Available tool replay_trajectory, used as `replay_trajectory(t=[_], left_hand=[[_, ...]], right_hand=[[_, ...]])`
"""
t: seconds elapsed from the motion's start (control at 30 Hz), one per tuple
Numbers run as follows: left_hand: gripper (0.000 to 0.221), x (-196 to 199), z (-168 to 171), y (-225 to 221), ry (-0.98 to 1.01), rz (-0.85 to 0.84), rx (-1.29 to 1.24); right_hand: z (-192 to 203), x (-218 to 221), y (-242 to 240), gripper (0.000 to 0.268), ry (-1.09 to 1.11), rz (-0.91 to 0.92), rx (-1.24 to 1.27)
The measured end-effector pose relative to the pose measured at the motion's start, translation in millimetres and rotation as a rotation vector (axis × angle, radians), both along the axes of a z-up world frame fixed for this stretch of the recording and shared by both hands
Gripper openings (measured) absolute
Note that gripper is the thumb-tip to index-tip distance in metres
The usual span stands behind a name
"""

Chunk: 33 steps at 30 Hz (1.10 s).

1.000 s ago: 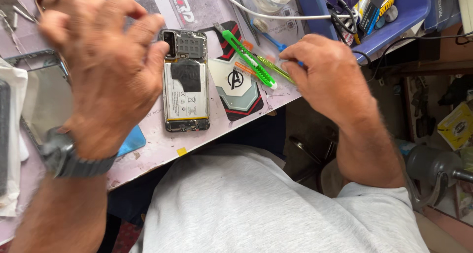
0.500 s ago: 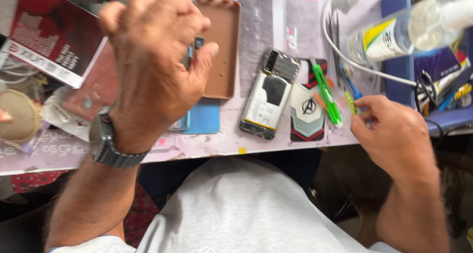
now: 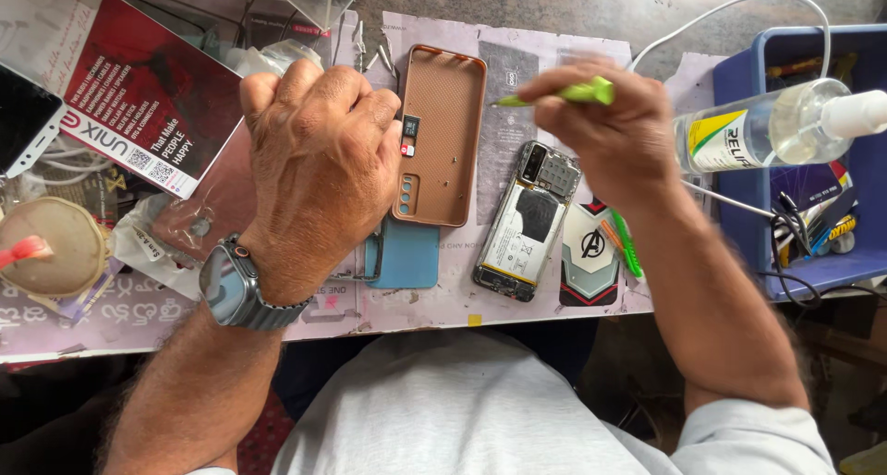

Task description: The person uses a green screwdriver to remove screws from the internal frame of a disassembled smartphone. They then place a black metal shield plate onto the motherboard area and proceed to secure it by screwing in multiple screws. The task involves careful handling of small components and tools.

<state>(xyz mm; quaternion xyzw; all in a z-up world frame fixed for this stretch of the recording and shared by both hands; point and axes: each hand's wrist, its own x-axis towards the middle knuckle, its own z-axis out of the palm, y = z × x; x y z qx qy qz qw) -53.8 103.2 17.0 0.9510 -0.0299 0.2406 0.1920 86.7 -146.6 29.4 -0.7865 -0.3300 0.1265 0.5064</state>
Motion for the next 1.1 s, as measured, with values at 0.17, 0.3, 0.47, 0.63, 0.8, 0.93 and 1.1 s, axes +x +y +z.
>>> replay_trajectory(t=[0.17, 0.3, 0.47, 0.63, 0.8, 0.93, 1.1], left_hand=[[0.007, 2.2, -2.4, 4.3, -0.051, 0.014, -0.057], [0.005, 1.4, 2.6, 5.9, -0.128, 0.019, -0.068], [0.006, 1.1, 10.8, 6.9, -0.165, 0.04, -0.067], [0.006, 0.6, 11.5, 6.8, -0.171, 0.031, -0.072], [0.007, 2.1, 3.8, 5.9, -0.162, 0.024, -0.085], [0.007, 3.0, -4.1, 3.2, -0.095, 0.025, -0.139], [0.012, 4.1, -7.5, -4.1, -0.057, -0.001, -0.228]], right_hand=[[-20.1, 18.8, 45.9, 0.015, -0.279, 0.123, 0.135], [-37.3, 22.6, 58.2, 0.025, -0.138, 0.105, 0.269], [-47.3, 26.1, 61.6, 0.025, -0.275, 0.108, 0.191], [-50.4, 25.1, 64.4, 0.024, -0.321, 0.122, 0.177], [-51.5, 27.7, 66.7, 0.022, -0.351, 0.128, 0.163], [-46.1, 24.7, 62.0, 0.022, -0.307, 0.116, 0.194], [-25.7, 8.5, 45.0, 0.024, -0.072, 0.039, 0.298]])
